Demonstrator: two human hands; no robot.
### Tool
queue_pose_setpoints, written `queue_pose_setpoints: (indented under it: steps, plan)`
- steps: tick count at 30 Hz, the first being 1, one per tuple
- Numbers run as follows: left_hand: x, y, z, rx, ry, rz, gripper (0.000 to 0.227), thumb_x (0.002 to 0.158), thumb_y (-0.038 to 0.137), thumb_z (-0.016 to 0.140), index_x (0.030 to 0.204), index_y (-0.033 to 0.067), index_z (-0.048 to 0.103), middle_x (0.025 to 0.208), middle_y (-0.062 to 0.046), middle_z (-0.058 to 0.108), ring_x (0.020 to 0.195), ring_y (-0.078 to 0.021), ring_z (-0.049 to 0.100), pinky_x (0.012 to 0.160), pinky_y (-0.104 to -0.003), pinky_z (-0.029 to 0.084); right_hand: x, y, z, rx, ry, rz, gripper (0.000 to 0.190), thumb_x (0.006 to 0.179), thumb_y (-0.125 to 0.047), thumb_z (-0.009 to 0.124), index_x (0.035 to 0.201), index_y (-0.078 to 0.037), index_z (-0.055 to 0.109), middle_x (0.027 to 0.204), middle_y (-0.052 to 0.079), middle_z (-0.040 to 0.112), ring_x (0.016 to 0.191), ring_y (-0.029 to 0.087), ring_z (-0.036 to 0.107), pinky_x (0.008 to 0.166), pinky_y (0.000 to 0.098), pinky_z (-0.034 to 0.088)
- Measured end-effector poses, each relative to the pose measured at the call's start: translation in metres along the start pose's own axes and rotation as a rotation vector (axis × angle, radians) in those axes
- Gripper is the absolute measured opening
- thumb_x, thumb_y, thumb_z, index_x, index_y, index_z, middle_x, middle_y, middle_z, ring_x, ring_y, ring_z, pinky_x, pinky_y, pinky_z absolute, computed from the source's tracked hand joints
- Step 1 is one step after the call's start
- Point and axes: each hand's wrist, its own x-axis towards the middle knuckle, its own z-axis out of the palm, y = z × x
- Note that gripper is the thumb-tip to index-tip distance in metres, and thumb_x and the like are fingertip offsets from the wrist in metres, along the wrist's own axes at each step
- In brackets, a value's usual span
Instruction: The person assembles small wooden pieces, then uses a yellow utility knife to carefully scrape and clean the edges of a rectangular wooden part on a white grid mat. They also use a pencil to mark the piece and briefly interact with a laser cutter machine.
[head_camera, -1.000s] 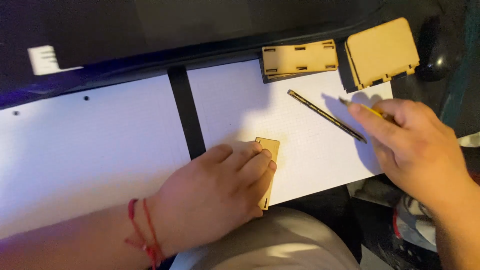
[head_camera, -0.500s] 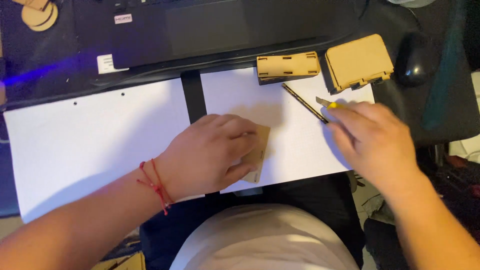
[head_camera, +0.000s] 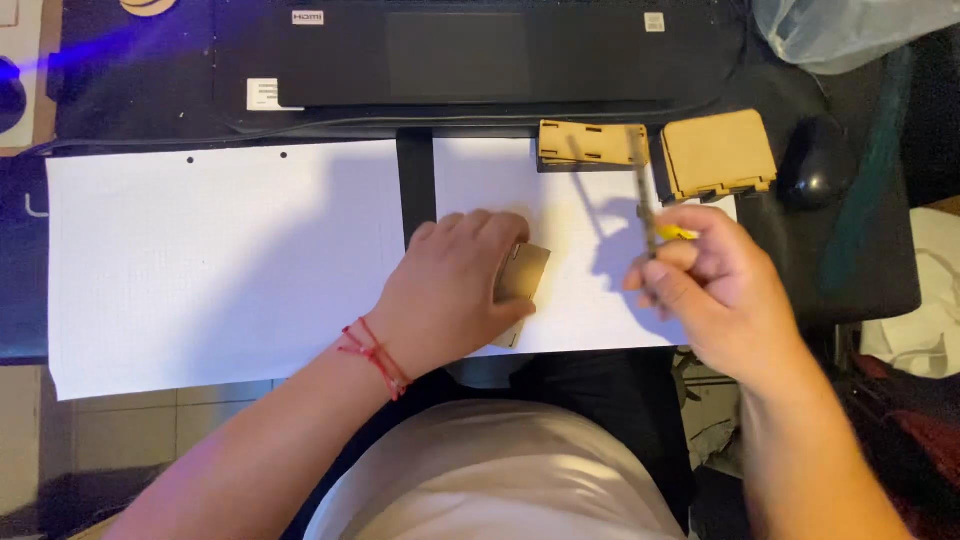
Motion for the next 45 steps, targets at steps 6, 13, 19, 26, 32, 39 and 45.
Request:
queue_pose_setpoints:
  steps: [6,13,19,26,32,39,45]
  plan:
    - [0.01,0.013,-0.025,-0.32,-0.213,-0.244,0.041,0.091,0.025,0.061,0.129,0.012,0.054,0.098,-0.014,0.072,0.09,-0.0343,0.073,0.075,-0.041,0.058,0.024,0.035,0.045,0.685,0.098,-0.211,0.015,0.092,-0.003,0.064,0.106,0.002,0.063,0.094,0.024,0.072,0.093,0.029,0.072,0.081,0.0338,0.056]
    - [0.013,0.015,-0.047,-0.629,-0.274,-0.254,0.031,0.097,0.024,0.041,0.109,0.0053,0.062,0.084,-0.01,0.068,0.071,-0.0201,0.071,0.074,-0.036,0.058,0.048,0.047,0.055,0.622,0.182,-0.323,0.022,0.095,-0.016,0.068,0.103,-0.005,0.05,0.078,0.017,0.054,0.054,0.02,0.059,0.047,0.0242,0.05]
    - [0.015,0.002,-0.03,-0.598,-0.415,-0.331,0.035,0.098,0.026,0.045,0.121,0.005,0.062,0.086,-0.011,0.068,0.061,-0.0187,0.068,0.073,-0.033,0.059,0.052,0.057,0.064,0.525,0.169,-0.367,0.027,0.098,-0.015,0.062,0.103,-0.006,0.038,0.074,0.024,0.056,0.047,0.026,0.06,0.04,0.028,0.051]
    - [0.022,-0.001,-0.032,-0.52,-0.479,-0.347,0.04,0.09,0.022,0.06,0.124,0.0011,0.065,0.078,-0.01,0.069,0.059,-0.017,0.07,0.073,-0.032,0.058,0.044,0.037,0.065,0.346,0.172,-0.299,0.019,0.095,-0.011,0.066,0.095,0.004,0.056,0.092,0.024,0.064,0.079,0.027,0.073,0.07,0.0348,0.065]
    - [0.031,-0.003,-0.03,-0.537,-0.559,-0.384,0.046,0.088,0.02,0.064,0.129,-0.0003,0.061,0.073,-0.009,0.067,0.056,-0.0169,0.07,0.07,-0.029,0.057,0.036,0.04,0.057,0.027,0.146,-0.367,0.014,0.088,-0.004,0.073,0.091,0.007,0.065,0.091,0.024,0.068,0.081,0.025,0.069,0.073,0.037,0.061]
    - [0.039,0.004,-0.042,-0.515,-0.655,-0.438,0.048,0.093,0.012,0.058,0.137,-0.005,0.052,0.068,-0.007,0.064,0.052,-0.0128,0.068,0.066,-0.027,0.058,0.036,0.033,0.058,-0.048,0.098,-0.36,0.009,0.089,-0.001,0.072,0.093,0.006,0.068,0.09,0.02,0.07,0.085,0.02,0.066,0.081,0.0362,0.057]
    - [0.041,0.004,-0.039,-0.521,-0.657,-0.452,0.046,0.094,0.013,0.058,0.137,-0.0043,0.053,0.066,-0.006,0.064,0.051,-0.0126,0.068,0.064,-0.026,0.058,0.036,0.029,0.059,-0.081,0.087,-0.345,0.008,0.089,-0.001,0.073,0.093,0.005,0.069,0.089,0.02,0.071,0.084,0.019,0.066,0.08,0.0362,0.057]
